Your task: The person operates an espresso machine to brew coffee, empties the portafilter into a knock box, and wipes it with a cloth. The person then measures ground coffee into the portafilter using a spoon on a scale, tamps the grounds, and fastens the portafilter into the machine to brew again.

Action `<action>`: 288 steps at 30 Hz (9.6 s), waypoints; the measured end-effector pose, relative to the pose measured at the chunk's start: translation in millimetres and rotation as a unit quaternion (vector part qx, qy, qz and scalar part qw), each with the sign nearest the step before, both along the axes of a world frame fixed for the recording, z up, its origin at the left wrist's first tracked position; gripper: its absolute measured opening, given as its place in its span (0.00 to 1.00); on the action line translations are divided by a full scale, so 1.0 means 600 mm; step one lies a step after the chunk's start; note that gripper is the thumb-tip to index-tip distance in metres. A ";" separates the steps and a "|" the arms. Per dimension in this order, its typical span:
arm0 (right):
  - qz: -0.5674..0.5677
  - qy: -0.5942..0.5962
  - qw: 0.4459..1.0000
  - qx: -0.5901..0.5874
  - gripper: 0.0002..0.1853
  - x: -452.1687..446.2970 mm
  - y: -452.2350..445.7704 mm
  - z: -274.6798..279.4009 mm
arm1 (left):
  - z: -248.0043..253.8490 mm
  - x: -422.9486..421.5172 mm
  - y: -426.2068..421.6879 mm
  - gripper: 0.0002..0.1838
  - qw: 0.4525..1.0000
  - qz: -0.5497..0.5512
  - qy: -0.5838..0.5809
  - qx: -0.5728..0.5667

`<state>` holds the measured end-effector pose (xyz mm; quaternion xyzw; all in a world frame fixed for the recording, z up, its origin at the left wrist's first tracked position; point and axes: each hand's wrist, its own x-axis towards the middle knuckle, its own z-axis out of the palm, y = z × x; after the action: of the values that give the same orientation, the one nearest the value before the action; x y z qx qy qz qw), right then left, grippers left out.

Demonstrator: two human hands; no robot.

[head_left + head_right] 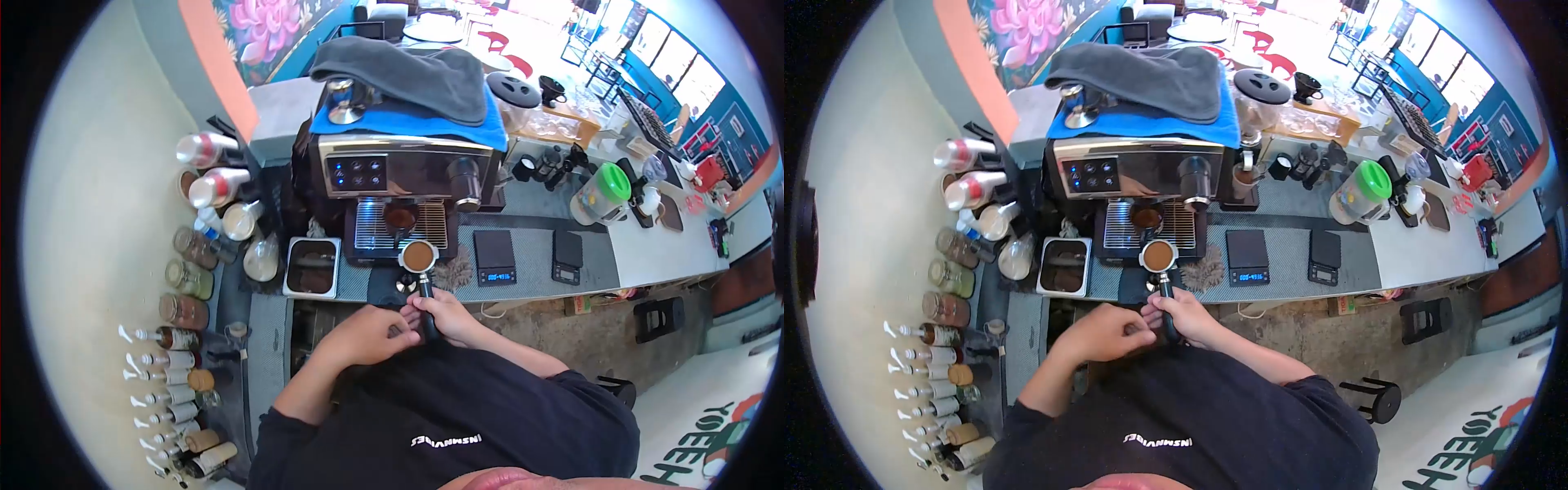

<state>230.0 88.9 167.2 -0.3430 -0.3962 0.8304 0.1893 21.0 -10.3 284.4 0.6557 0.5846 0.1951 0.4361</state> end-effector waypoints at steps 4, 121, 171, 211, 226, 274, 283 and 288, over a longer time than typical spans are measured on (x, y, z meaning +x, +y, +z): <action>0.018 -0.020 0.999 -0.041 0.11 0.017 0.026 0.010 | 0.136 0.000 -0.024 0.21 0.907 0.077 -0.120 0.396; -0.168 -0.404 0.704 0.559 0.65 -0.050 0.064 -0.094 | -0.224 -0.015 0.273 0.14 0.900 0.376 -0.175 0.136; -0.128 -0.262 0.845 0.449 0.40 -0.051 0.085 -0.120 | -0.304 -0.038 0.165 0.29 0.919 0.376 0.027 0.114; -0.100 -0.288 0.695 0.651 0.37 -0.007 0.034 -0.080 | -0.190 -0.082 0.150 0.36 0.810 0.437 -0.108 0.375; 0.018 -0.253 0.762 0.596 0.36 -0.070 0.003 -0.081 | -0.035 -0.120 0.245 0.44 0.742 0.484 0.032 0.463; -0.206 -0.332 0.811 0.436 0.38 0.225 0.452 -0.203 | -0.345 0.101 0.115 0.22 0.929 0.265 -0.245 -0.078; -0.252 -0.368 0.798 0.406 0.56 0.128 0.615 -0.222 | -0.323 0.152 0.133 0.22 0.907 0.322 -0.240 -0.125; -0.258 -0.381 0.739 0.492 0.51 0.118 0.605 -0.226 | -0.335 0.175 0.119 0.22 0.875 0.381 -0.257 -0.151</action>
<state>300.7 452.0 31.4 -0.5793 -0.6848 0.2389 0.3721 125.7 61.2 83.2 0.2354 0.6790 0.4172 0.5562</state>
